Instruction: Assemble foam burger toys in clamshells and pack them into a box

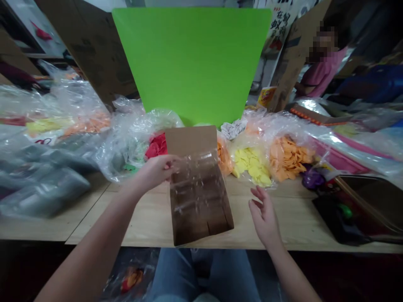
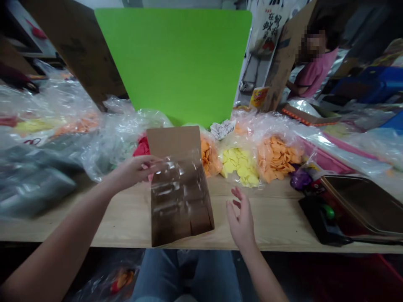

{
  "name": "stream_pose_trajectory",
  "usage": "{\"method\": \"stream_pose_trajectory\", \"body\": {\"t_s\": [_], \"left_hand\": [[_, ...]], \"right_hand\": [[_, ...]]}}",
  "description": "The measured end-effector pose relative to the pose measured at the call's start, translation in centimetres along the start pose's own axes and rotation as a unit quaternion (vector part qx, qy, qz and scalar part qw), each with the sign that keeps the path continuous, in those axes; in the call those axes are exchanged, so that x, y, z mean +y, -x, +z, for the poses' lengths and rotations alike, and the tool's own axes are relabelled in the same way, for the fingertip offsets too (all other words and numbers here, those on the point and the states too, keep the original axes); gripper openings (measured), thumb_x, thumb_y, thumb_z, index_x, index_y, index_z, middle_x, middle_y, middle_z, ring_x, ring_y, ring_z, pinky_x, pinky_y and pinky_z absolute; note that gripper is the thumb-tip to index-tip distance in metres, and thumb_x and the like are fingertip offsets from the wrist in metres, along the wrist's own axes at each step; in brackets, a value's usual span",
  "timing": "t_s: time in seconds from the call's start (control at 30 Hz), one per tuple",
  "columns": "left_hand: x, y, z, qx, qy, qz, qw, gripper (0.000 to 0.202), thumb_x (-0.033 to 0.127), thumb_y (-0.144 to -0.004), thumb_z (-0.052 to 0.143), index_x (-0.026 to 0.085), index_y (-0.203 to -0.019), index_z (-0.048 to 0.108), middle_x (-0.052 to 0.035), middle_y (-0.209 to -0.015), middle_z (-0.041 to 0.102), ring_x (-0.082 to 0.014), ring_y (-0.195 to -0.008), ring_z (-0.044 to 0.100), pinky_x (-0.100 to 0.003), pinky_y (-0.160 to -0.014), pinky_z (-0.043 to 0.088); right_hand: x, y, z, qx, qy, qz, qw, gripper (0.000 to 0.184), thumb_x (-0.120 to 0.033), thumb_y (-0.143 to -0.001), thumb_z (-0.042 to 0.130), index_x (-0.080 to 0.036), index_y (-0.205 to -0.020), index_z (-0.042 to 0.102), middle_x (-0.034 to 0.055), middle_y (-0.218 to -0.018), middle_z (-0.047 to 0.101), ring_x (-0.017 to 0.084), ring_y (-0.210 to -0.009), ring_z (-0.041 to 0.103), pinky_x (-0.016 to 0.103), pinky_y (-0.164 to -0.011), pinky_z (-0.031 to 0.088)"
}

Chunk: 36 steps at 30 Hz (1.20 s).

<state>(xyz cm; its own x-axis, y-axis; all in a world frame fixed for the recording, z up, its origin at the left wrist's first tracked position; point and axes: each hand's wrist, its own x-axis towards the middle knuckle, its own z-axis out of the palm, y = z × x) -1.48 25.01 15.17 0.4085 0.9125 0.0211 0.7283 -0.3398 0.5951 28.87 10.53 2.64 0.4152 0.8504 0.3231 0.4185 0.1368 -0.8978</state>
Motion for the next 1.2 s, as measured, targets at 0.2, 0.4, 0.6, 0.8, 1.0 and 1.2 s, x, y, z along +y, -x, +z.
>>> {"method": "stream_pose_trajectory", "body": {"t_s": [0.2,0.4,0.6,0.8,1.0,1.2], "left_hand": [[0.1,-1.9,1.6,-0.014,-0.023,-0.025,0.999,0.037,0.042,-0.077,0.047,0.022,-0.106,0.060,-0.0015,-0.079,0.065,-0.0100,-0.049,0.056,-0.021,-0.049,0.044],[0.2,-1.5,4.8,-0.111,0.001,0.003,0.994,0.036,0.041,-0.079,0.044,0.020,-0.103,0.061,-0.0027,-0.082,0.065,-0.0103,-0.051,0.055,-0.019,-0.047,0.041],[0.8,-2.0,4.1,-0.165,0.010,0.070,0.984,0.032,0.038,-0.081,0.044,0.022,-0.100,0.063,-0.0024,-0.082,0.066,-0.0113,-0.057,0.057,-0.019,-0.052,0.042],[2.3,-2.3,6.7,-0.070,-0.092,0.204,0.972,0.030,0.022,-0.075,0.056,0.017,-0.105,0.059,-0.0087,-0.103,0.063,-0.0208,-0.096,0.058,-0.032,-0.085,0.043],[1.4,5.0,11.9,0.119,-0.186,0.173,0.960,0.049,0.029,-0.082,0.048,0.014,-0.129,0.039,-0.0144,-0.136,0.039,-0.0244,-0.129,0.029,-0.045,-0.105,0.026],[2.4,9.4,15.3,0.027,-0.376,0.160,0.912,0.042,0.026,-0.079,0.048,0.009,-0.117,0.056,-0.0144,-0.143,0.029,-0.0268,-0.137,0.006,-0.052,-0.110,0.004]], "right_hand": [[-0.9,-0.3,0.6,-0.053,0.064,-0.086,0.993,0.037,-0.022,-0.085,0.044,-0.022,-0.122,0.042,0.0085,-0.117,0.053,0.018,-0.107,0.051,0.040,-0.092,0.042],[-2.2,-1.1,2.1,-0.103,0.122,-0.175,0.971,0.035,-0.020,-0.084,0.043,-0.021,-0.120,0.045,0.0085,-0.115,0.054,0.020,-0.110,0.048,0.042,-0.094,0.040],[-5.7,-4.7,3.8,-0.126,0.172,-0.273,0.938,0.039,-0.021,-0.084,0.040,-0.021,-0.123,0.044,0.0085,-0.119,0.052,0.022,-0.120,0.040,0.045,-0.101,0.033],[-6.2,-7.3,6.2,-0.297,0.334,-0.297,0.844,0.060,-0.040,-0.079,0.053,-0.017,-0.132,0.036,0.0126,-0.119,0.052,0.026,-0.114,0.042,0.043,-0.096,0.033],[-4.7,-5.1,7.2,-0.337,0.474,-0.213,0.785,0.050,-0.030,-0.082,0.049,-0.011,-0.129,0.041,0.0168,-0.114,0.054,0.029,-0.106,0.045,0.045,-0.089,0.036],[-4.9,-4.4,9.7,-0.396,0.563,-0.110,0.717,0.039,-0.009,-0.083,0.034,-0.009,-0.119,0.050,0.0223,-0.122,0.048,0.030,-0.109,0.047,0.043,-0.082,0.042]]}}
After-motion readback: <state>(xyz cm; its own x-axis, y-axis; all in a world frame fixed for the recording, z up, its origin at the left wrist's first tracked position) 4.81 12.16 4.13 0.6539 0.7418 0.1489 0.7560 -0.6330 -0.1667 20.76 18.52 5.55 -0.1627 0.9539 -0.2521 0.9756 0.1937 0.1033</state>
